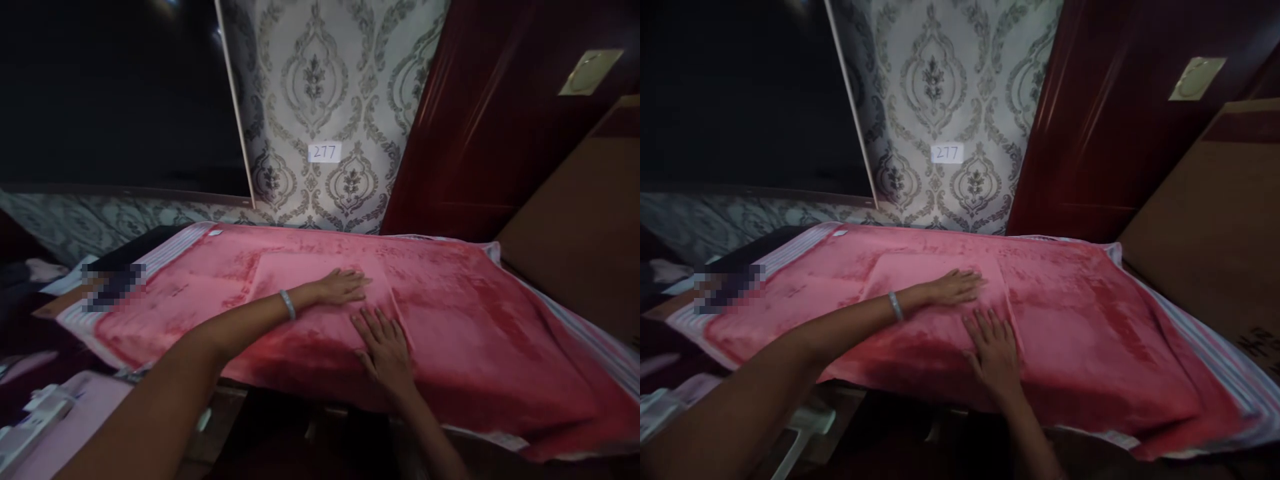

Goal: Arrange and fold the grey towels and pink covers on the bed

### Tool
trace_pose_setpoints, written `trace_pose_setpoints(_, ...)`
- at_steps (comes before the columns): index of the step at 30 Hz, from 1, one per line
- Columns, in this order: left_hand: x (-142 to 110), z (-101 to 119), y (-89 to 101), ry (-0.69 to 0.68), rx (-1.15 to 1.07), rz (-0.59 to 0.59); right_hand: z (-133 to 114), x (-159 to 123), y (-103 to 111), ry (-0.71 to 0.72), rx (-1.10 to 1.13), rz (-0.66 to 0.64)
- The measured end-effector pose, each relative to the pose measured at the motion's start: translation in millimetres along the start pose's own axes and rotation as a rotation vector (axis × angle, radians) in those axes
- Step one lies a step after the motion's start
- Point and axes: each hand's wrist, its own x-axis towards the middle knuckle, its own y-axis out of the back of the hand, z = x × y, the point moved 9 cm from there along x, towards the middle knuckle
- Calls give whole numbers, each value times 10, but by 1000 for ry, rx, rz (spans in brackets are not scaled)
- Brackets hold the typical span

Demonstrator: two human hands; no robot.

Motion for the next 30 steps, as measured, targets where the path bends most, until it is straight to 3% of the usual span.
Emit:
trace_pose_setpoints(4, -795, 20, 100, -3, -165, 65, -239, 233, 61, 42, 92, -10)
trace_pose_setpoints(7, -1199, -148, 290, 51, -248, 179, -785, 599, -15, 186, 284, -162)
trace_pose_setpoints(11, -1461, -445, 466, 141, -227, 248, -1527, 1048, -151, 369, 476, -297)
trace_pose_setpoints(14, -1547, -606, 421, 153, -103, 190, -1828, 1136, -269, 481, 490, -326)
trace_pose_setpoints(19, -1599, -907, 268, 138, 101, 131, -1876, 946, -448, 530, 433, -368)
trace_pose_setpoints(24, -1475, -1293, 348, 202, 209, 155, -1832, 909, -486, 507, 447, -409)
trace_pose_setpoints(30, -1322, -1738, 422, 378, 139, 184, -1838, 968, -439, 496, 462, -441)
